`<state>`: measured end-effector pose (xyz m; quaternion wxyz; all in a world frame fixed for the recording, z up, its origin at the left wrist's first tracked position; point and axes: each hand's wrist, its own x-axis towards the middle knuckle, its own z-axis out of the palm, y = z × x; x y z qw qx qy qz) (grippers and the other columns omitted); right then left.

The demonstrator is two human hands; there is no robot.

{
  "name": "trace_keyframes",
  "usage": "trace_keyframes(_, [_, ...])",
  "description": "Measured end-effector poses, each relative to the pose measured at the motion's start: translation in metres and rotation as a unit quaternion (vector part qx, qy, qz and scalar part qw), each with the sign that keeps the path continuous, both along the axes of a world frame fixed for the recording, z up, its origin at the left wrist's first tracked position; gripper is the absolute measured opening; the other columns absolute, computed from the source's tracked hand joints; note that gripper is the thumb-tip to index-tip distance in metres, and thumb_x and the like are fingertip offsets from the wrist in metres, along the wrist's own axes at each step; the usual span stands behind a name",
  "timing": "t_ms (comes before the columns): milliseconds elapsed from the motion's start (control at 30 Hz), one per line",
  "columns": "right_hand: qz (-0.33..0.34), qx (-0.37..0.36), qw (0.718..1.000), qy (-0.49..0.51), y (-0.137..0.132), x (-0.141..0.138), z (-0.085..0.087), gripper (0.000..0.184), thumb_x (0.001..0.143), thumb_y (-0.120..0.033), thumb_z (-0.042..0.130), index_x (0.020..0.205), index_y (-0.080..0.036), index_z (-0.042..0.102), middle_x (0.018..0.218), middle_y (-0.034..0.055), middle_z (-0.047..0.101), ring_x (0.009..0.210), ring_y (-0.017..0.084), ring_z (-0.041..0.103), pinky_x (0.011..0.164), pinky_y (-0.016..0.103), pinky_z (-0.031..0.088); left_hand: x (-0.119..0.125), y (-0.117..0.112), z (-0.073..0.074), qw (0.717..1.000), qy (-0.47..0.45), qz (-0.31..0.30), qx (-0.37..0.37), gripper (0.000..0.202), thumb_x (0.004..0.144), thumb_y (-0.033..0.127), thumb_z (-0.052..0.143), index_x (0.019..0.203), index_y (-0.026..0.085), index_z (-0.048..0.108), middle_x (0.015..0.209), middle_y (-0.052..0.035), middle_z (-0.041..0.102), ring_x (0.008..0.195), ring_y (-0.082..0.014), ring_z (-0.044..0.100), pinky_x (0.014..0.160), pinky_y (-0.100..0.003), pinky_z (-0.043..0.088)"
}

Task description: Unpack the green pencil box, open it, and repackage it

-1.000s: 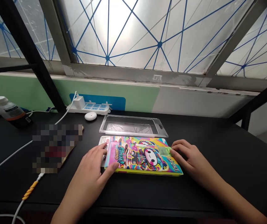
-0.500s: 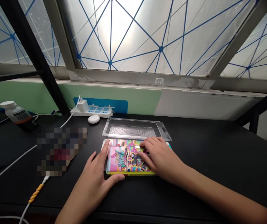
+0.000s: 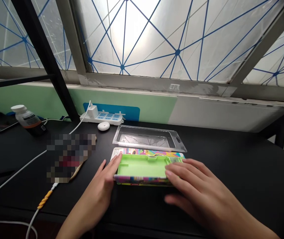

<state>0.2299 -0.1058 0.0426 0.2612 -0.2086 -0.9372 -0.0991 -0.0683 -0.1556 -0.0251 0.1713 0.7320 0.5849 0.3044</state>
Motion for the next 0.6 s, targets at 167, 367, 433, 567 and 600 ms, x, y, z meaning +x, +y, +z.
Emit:
trace_keyframes(167, [0.001, -0.083, 0.989, -0.121, -0.008, 0.041, -0.011, 0.062, 0.083, -0.063, 0.067, 0.133, -0.027, 0.057, 0.144, 0.0113, 0.057, 0.124, 0.034, 0.06, 0.098, 0.049, 0.054, 0.0, 0.0, 0.0, 0.999, 0.004, 0.033, -0.039, 0.055, 0.103, 0.057, 0.029, 0.154, 0.037, 0.032, 0.155, -0.0011, 0.042, 0.145, -0.0338, 0.033, 0.108, -0.057, 0.044])
trace_keyframes(367, [-0.092, -0.161, 0.979, -0.08, 0.021, 0.077, -0.054, 0.077, 0.088, -0.04, 0.066, 0.155, -0.027, 0.031, 0.156, 0.0173, 0.04, 0.137, 0.038, 0.047, 0.103, 0.062, 0.048, 0.002, 0.002, -0.003, 0.997, 0.007, 0.036, -0.065, 0.067, 0.097, 0.054, 0.051, 0.157, 0.035, 0.027, 0.158, -0.0036, 0.035, 0.147, -0.0394, 0.025, 0.11, -0.063, 0.039])
trace_keyframes(433, [-0.101, -0.208, 0.973, -0.012, 0.026, 0.081, -0.059, 0.065, 0.091, -0.033, 0.062, 0.151, -0.03, 0.036, 0.153, 0.0132, 0.047, 0.136, 0.033, 0.049, 0.107, 0.058, 0.047, 0.0, 0.001, -0.002, 0.997, -0.026, 0.034, -0.065, 0.057, 0.102, 0.051, 0.039, 0.156, 0.037, 0.029, 0.158, -0.0013, 0.037, 0.148, -0.0357, 0.026, 0.113, -0.061, 0.035])
trace_keyframes(567, [-0.15, -0.272, 0.946, 0.097, 0.025, 0.077, -0.062, 0.046, 0.096, -0.036, 0.056, 0.14, -0.034, 0.047, 0.148, 0.0081, 0.054, 0.133, 0.029, 0.053, 0.105, 0.048, 0.051, 0.001, -0.001, -0.002, 0.99, -0.094, 0.067, -0.077, 0.052, 0.105, 0.05, 0.021, 0.154, 0.037, 0.034, 0.159, 0.0027, 0.037, 0.149, -0.03, 0.027, 0.116, -0.056, 0.033])
trace_keyframes(600, [-0.166, -0.282, 0.94, 0.096, 0.023, 0.075, -0.062, 0.048, 0.095, -0.039, 0.057, 0.141, -0.033, 0.046, 0.151, 0.0089, 0.05, 0.135, 0.03, 0.051, 0.105, 0.048, 0.05, 0.001, -0.001, -0.003, 0.99, -0.1, 0.072, -0.071, 0.053, 0.105, 0.051, 0.021, 0.154, 0.037, 0.034, 0.159, 0.0027, 0.037, 0.149, -0.0292, 0.028, 0.117, -0.054, 0.033])
